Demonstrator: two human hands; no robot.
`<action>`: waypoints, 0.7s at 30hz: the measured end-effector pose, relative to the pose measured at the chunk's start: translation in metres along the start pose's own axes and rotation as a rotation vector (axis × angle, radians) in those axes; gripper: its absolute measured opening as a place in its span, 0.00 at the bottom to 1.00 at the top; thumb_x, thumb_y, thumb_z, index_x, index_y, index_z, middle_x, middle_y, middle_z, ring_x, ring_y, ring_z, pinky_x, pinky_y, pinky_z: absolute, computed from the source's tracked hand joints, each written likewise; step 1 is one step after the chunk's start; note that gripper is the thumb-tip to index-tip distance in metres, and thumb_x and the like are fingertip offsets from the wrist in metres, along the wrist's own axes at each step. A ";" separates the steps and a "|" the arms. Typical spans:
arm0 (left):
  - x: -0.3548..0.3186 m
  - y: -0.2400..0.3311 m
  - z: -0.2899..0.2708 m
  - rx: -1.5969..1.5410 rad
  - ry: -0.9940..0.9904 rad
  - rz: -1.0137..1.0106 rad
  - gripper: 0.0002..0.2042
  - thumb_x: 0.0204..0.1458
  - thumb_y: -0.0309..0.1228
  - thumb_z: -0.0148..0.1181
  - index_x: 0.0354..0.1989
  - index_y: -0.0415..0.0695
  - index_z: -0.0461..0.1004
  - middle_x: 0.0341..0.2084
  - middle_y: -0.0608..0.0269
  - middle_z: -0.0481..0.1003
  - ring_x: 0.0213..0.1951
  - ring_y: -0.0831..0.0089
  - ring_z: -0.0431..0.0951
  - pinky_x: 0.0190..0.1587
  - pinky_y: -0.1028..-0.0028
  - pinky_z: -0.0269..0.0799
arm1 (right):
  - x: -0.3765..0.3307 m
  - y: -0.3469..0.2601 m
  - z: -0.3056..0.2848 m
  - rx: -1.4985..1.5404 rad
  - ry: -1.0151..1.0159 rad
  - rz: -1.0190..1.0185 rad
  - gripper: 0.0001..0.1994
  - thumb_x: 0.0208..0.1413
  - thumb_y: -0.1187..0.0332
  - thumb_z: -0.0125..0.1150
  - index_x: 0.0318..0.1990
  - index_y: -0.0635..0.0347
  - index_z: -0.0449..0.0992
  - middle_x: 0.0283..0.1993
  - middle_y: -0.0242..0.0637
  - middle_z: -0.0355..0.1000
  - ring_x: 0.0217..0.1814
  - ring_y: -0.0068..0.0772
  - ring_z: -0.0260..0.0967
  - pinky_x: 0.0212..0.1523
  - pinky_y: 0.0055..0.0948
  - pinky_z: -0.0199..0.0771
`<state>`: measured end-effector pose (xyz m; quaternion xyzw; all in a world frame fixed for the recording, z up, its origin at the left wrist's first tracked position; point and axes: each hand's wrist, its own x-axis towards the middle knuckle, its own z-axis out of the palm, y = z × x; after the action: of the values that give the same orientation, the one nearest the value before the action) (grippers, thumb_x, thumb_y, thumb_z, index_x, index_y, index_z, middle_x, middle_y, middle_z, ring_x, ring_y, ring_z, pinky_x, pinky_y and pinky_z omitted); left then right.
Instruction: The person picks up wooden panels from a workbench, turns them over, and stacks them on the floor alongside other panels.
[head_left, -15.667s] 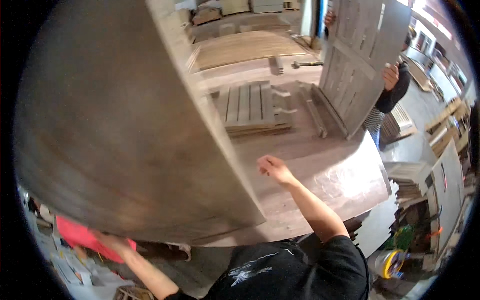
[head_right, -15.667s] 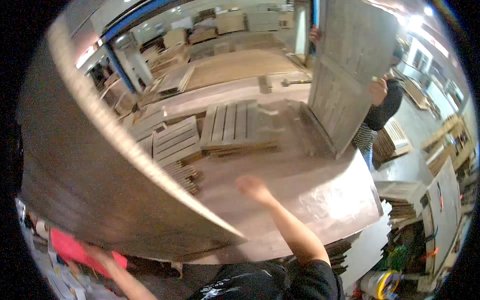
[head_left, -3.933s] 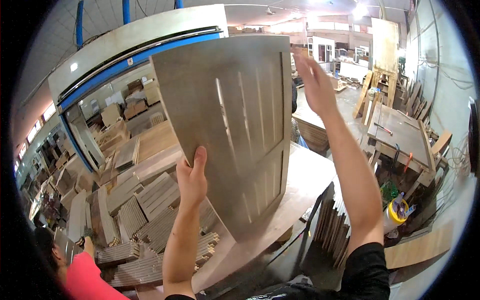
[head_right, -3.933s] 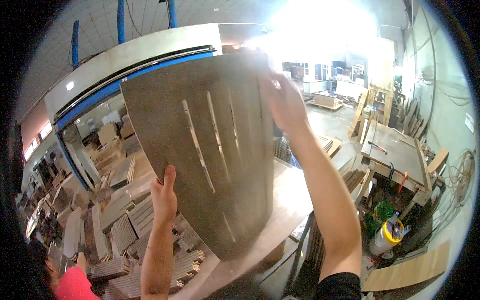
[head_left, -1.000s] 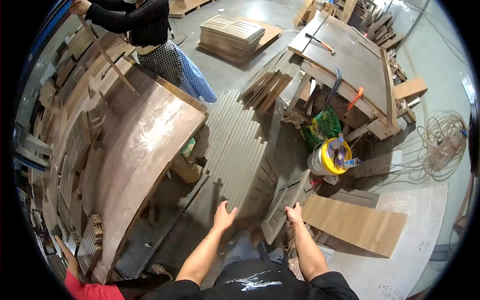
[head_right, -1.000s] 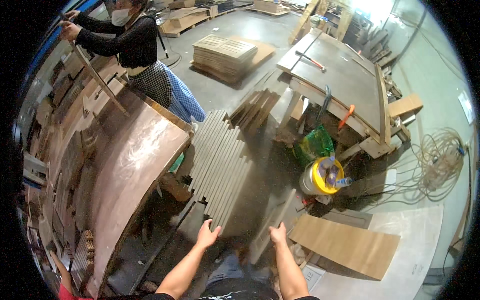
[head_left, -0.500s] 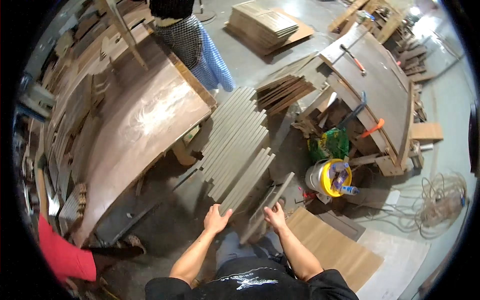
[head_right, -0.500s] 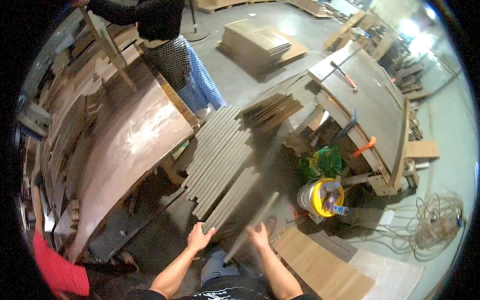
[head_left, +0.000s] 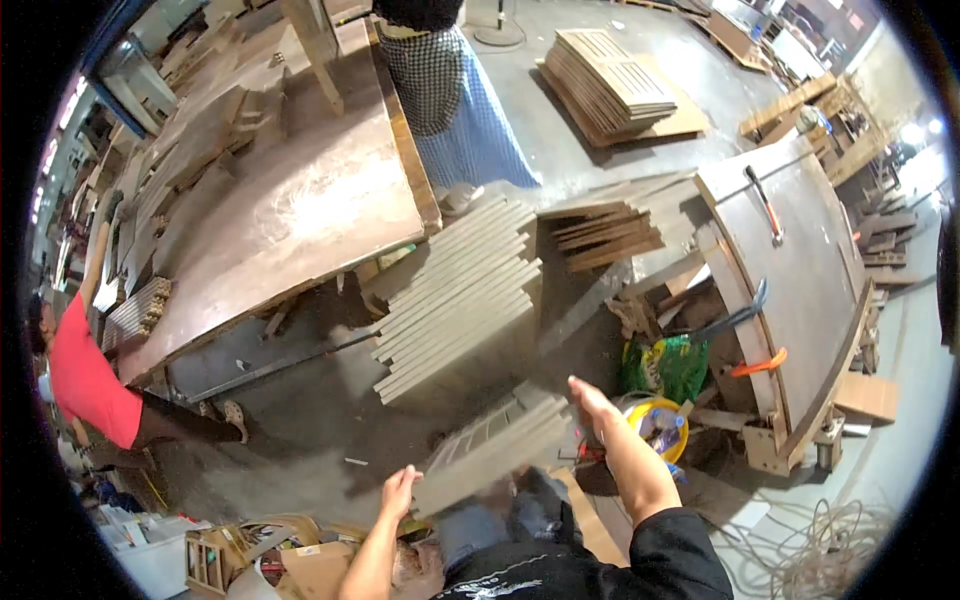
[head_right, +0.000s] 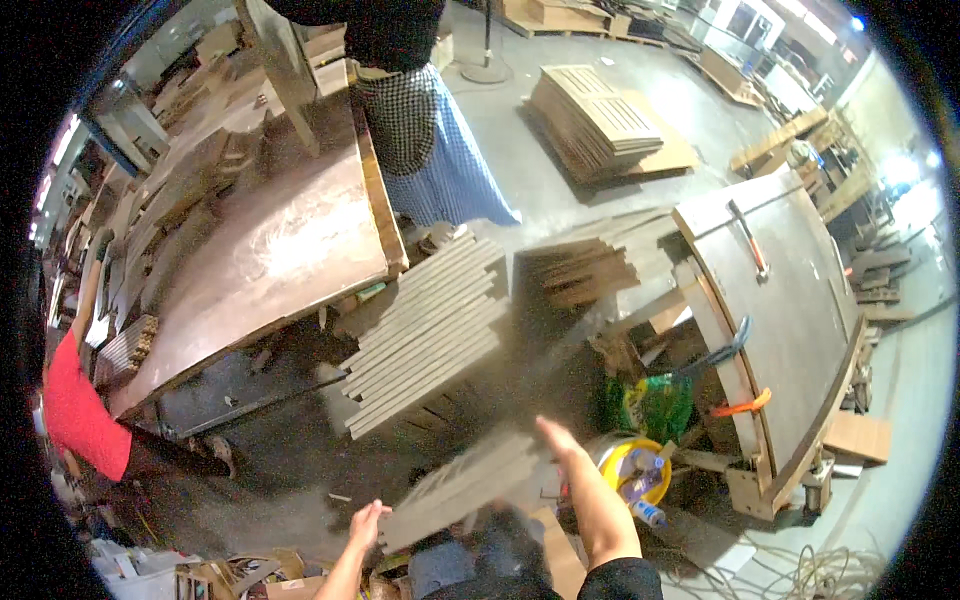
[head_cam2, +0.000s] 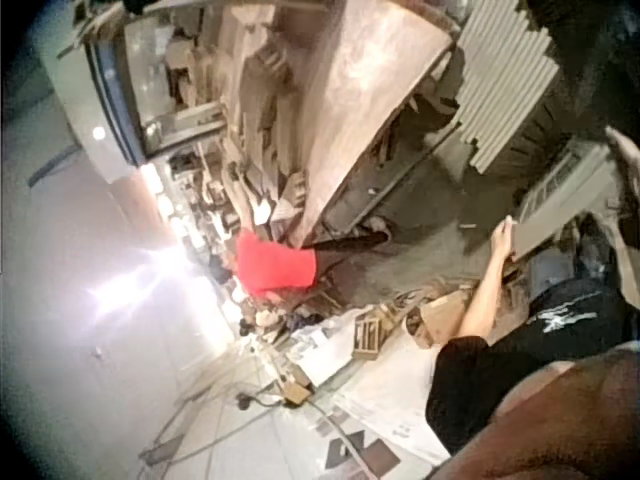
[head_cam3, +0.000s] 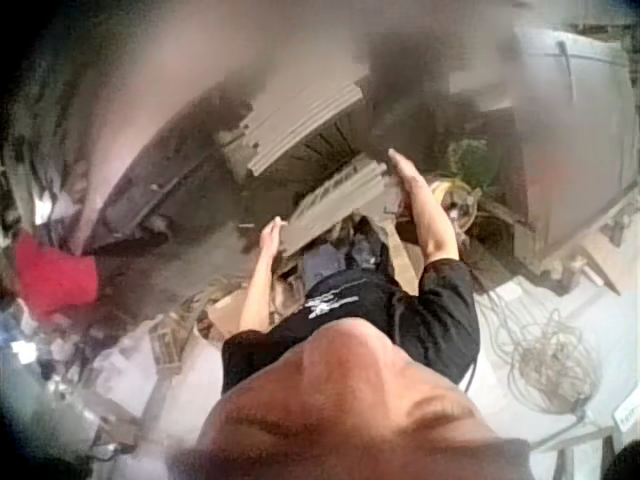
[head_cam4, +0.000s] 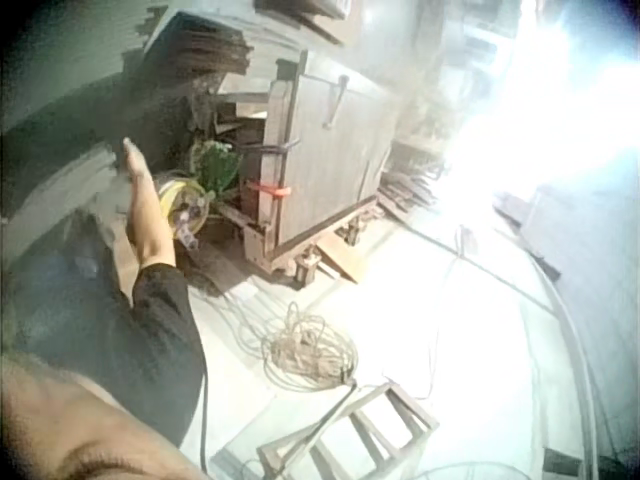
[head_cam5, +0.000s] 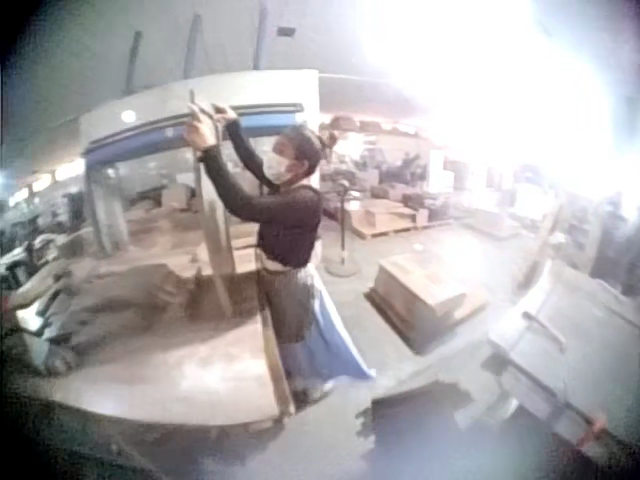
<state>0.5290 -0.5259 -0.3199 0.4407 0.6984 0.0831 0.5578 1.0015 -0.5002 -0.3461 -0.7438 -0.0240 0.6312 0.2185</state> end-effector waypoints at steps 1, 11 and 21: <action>0.000 -0.021 0.002 -0.194 -0.028 -0.077 0.21 0.61 0.48 0.50 0.35 0.41 0.78 0.38 0.56 0.80 0.41 0.67 0.80 0.44 0.69 0.72 | -0.007 0.000 0.003 -0.065 -0.104 0.104 0.42 0.49 0.34 0.57 0.66 0.51 0.62 0.71 0.45 0.54 0.70 0.51 0.51 0.63 0.55 0.56; -0.083 -0.026 0.065 -0.772 -0.038 -0.935 0.36 0.50 0.56 0.59 0.62 0.46 0.63 0.58 0.56 0.68 0.57 0.59 0.68 0.58 0.55 0.64 | 0.046 0.119 -0.046 0.112 -0.347 0.368 0.41 0.50 0.34 0.56 0.64 0.54 0.66 0.66 0.38 0.64 0.66 0.39 0.60 0.64 0.42 0.59; -0.079 0.002 0.040 -0.943 -0.093 -0.731 0.32 0.51 0.53 0.59 0.60 0.45 0.64 0.54 0.55 0.69 0.54 0.59 0.69 0.55 0.56 0.65 | -0.006 0.075 -0.002 -0.116 -0.373 0.398 0.30 0.56 0.43 0.53 0.56 0.55 0.72 0.55 0.34 0.74 0.55 0.34 0.71 0.56 0.37 0.68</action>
<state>0.5636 -0.5958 -0.2773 -0.1203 0.6674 0.1673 0.7156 0.9840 -0.5701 -0.3674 -0.6161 0.0465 0.7853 0.0392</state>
